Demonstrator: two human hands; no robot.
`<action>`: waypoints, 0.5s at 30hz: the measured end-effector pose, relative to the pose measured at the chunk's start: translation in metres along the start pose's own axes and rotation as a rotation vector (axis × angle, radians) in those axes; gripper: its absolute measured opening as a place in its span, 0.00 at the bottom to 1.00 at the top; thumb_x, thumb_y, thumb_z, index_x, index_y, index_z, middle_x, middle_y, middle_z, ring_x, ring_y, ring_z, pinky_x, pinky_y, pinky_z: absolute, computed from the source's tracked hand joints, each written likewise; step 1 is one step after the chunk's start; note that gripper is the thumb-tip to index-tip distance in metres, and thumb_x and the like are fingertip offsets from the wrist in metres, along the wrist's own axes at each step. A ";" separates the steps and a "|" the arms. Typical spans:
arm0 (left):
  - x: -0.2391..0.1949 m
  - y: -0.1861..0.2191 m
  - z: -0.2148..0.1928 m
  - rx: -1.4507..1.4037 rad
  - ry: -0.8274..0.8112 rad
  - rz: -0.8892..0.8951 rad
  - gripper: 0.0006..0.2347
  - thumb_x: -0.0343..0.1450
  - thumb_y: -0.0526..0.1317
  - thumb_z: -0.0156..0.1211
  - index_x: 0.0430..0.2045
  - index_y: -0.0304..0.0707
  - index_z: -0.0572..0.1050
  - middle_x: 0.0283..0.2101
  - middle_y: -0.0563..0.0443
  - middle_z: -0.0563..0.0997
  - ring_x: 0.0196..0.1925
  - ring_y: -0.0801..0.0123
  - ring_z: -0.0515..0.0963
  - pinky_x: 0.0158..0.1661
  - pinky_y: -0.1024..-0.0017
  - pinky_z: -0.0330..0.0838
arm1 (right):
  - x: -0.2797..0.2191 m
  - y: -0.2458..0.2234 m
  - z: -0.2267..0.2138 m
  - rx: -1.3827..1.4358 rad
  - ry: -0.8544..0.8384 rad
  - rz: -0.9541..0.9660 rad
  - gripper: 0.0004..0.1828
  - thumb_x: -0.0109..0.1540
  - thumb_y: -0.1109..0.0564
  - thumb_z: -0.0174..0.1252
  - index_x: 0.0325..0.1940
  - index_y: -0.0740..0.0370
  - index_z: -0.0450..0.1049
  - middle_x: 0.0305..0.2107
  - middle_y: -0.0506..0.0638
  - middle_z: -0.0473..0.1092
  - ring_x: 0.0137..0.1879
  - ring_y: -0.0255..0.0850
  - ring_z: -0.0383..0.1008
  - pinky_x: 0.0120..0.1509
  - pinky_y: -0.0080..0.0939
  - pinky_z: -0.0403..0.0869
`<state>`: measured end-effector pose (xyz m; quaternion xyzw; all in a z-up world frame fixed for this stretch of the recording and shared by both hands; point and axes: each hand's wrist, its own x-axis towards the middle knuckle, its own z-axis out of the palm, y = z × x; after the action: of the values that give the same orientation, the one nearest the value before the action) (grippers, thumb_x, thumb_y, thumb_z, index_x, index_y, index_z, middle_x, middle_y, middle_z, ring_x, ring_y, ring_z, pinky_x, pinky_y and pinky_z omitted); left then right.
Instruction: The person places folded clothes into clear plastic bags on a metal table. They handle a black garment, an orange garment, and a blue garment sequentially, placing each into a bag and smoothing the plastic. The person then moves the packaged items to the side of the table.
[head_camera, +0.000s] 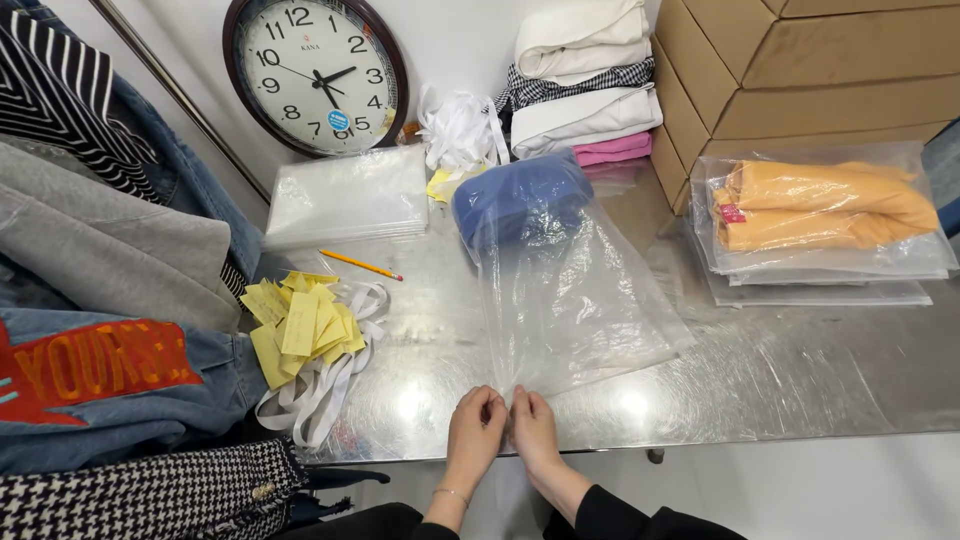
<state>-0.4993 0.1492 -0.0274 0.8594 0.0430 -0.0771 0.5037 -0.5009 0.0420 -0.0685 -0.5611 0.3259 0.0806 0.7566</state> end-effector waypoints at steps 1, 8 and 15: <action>0.002 0.000 0.002 -0.009 0.014 0.018 0.09 0.73 0.39 0.54 0.20 0.45 0.71 0.26 0.58 0.74 0.33 0.71 0.71 0.37 0.72 0.66 | 0.005 -0.004 -0.001 0.008 0.043 -0.037 0.20 0.71 0.48 0.53 0.28 0.57 0.61 0.20 0.48 0.60 0.23 0.37 0.57 0.23 0.42 0.58; 0.004 0.007 0.003 -0.173 0.027 0.014 0.08 0.70 0.35 0.55 0.18 0.43 0.71 0.25 0.59 0.72 0.29 0.75 0.67 0.34 0.75 0.63 | 0.046 -0.021 -0.027 0.178 0.168 -0.048 0.23 0.72 0.45 0.52 0.27 0.57 0.59 0.14 0.45 0.52 0.16 0.34 0.50 0.16 0.36 0.47; 0.005 0.027 -0.008 -0.133 0.005 -0.041 0.08 0.70 0.36 0.53 0.18 0.44 0.70 0.25 0.59 0.72 0.30 0.74 0.68 0.35 0.75 0.63 | 0.078 -0.036 -0.066 0.375 0.176 0.058 0.16 0.67 0.55 0.50 0.25 0.55 0.57 0.18 0.46 0.53 0.18 0.32 0.42 0.21 0.37 0.43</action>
<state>-0.4894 0.1427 -0.0015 0.8230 0.0670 -0.0822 0.5580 -0.4492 -0.0496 -0.0961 -0.4056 0.4161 -0.0092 0.8138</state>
